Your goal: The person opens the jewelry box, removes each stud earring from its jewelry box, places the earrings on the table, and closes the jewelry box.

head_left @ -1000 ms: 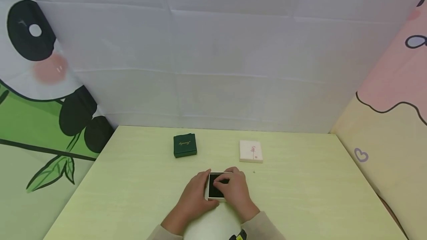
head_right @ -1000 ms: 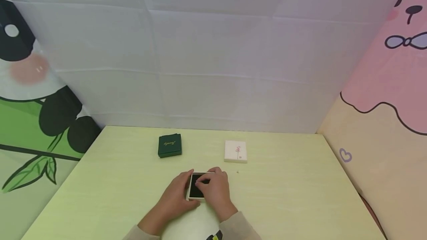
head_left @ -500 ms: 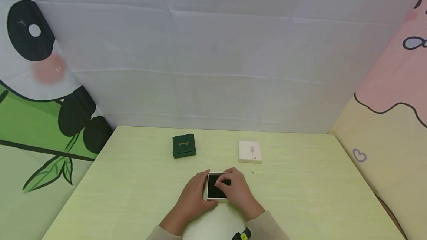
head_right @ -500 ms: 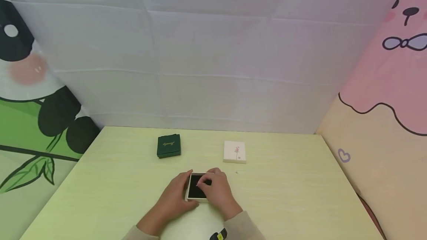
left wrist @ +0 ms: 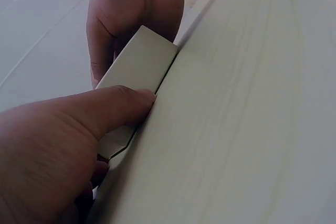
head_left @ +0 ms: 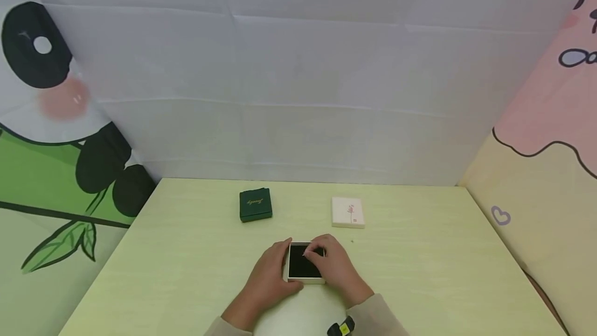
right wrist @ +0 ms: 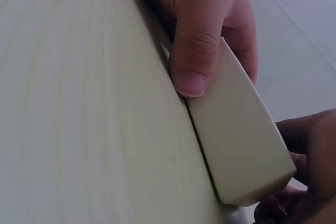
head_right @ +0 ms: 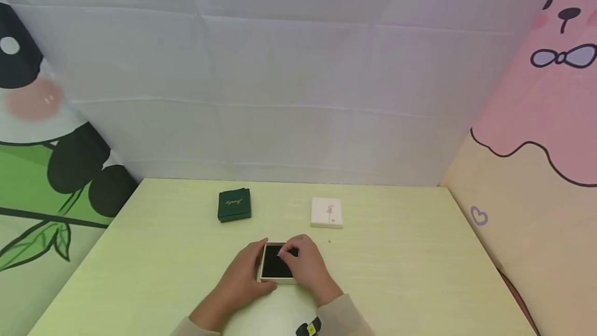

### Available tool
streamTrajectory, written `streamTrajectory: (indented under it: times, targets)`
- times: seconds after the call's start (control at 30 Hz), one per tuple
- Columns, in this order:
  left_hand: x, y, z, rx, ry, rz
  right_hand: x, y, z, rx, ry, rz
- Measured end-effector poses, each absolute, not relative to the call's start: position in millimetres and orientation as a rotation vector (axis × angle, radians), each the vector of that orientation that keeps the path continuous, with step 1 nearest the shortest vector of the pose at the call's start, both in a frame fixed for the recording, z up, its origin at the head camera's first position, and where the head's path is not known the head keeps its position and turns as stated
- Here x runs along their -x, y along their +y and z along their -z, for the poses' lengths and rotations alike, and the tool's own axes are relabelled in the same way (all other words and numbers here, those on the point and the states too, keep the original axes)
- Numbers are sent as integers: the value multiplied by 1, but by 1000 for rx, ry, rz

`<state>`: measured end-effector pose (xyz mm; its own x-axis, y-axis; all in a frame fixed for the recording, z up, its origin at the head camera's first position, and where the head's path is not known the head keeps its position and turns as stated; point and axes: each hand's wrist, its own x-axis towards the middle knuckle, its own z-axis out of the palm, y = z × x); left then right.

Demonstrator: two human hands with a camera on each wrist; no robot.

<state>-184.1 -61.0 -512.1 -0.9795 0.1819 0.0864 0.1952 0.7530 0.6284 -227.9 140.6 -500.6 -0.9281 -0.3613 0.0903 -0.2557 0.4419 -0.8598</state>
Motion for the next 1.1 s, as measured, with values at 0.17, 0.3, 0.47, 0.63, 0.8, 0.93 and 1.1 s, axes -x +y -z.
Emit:
streamTrajectory:
  times: [0.17,0.3,0.47,0.63,0.8,0.93,1.1]
  targets:
    - [185,-59,512,311,-2920,1051,230,147,499,534,2581,1504]
    - [185,-58,511,313,-2916,1054,232,154,496,487,2595,1507]
    - [186,-59,515,309,-2901,1053,239,167,492,409,2642,1529]
    - [186,-60,516,300,-2900,1067,247,182,488,292,2670,1574]
    - [186,-61,516,299,-2916,1068,253,194,485,192,2686,1607]
    - [186,-61,516,297,-2918,1078,257,201,487,144,2696,1621]
    - [186,-60,516,302,-2917,1073,259,204,491,100,2708,1625]
